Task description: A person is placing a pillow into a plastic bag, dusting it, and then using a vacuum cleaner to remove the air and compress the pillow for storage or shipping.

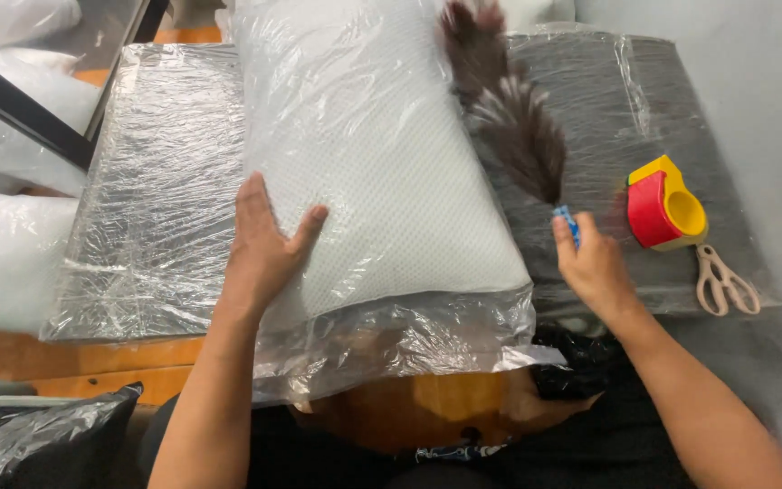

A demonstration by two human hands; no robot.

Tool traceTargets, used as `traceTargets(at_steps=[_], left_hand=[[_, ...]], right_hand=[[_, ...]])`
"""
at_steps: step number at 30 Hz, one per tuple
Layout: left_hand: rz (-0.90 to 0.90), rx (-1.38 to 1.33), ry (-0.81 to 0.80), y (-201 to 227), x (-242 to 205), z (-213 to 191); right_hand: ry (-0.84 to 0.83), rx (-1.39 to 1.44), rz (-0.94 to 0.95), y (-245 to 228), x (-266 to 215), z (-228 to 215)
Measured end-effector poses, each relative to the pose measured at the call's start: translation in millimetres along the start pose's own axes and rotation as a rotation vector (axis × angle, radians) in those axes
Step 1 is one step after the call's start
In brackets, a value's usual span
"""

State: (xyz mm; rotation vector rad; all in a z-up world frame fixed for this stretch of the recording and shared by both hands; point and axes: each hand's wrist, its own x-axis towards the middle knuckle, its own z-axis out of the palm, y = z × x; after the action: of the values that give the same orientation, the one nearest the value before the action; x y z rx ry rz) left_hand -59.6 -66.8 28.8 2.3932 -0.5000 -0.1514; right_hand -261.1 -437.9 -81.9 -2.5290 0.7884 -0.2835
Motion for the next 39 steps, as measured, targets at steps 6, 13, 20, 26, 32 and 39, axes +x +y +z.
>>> traceTargets(at_steps=[6,13,20,26,32,39], left_hand=[[0.026,-0.004,0.014,-10.7,0.3,3.4],[-0.001,0.007,-0.035,-9.1,-2.3,1.9],[-0.006,-0.001,-0.033,-11.3,1.1,1.3],[-0.032,-0.01,-0.059,-9.4,0.9,-1.3],[-0.008,-0.015,0.018,-14.9,-0.4,-3.3],[0.213,0.127,0.303,-28.7,-9.0,-23.3]], right_hand=[[0.207,0.247,-0.253,-49.8,8.4,-2.3],[0.185,0.059,0.027,4.7,101.0,41.9],[0.189,0.184,-0.158,-46.3,102.3,21.9],[0.14,0.105,0.079,9.3,142.7,57.0],[0.053,0.559,-0.006,-89.5,39.3,22.0],[-0.254,0.391,-0.206,-150.4,-54.3,4.6]])
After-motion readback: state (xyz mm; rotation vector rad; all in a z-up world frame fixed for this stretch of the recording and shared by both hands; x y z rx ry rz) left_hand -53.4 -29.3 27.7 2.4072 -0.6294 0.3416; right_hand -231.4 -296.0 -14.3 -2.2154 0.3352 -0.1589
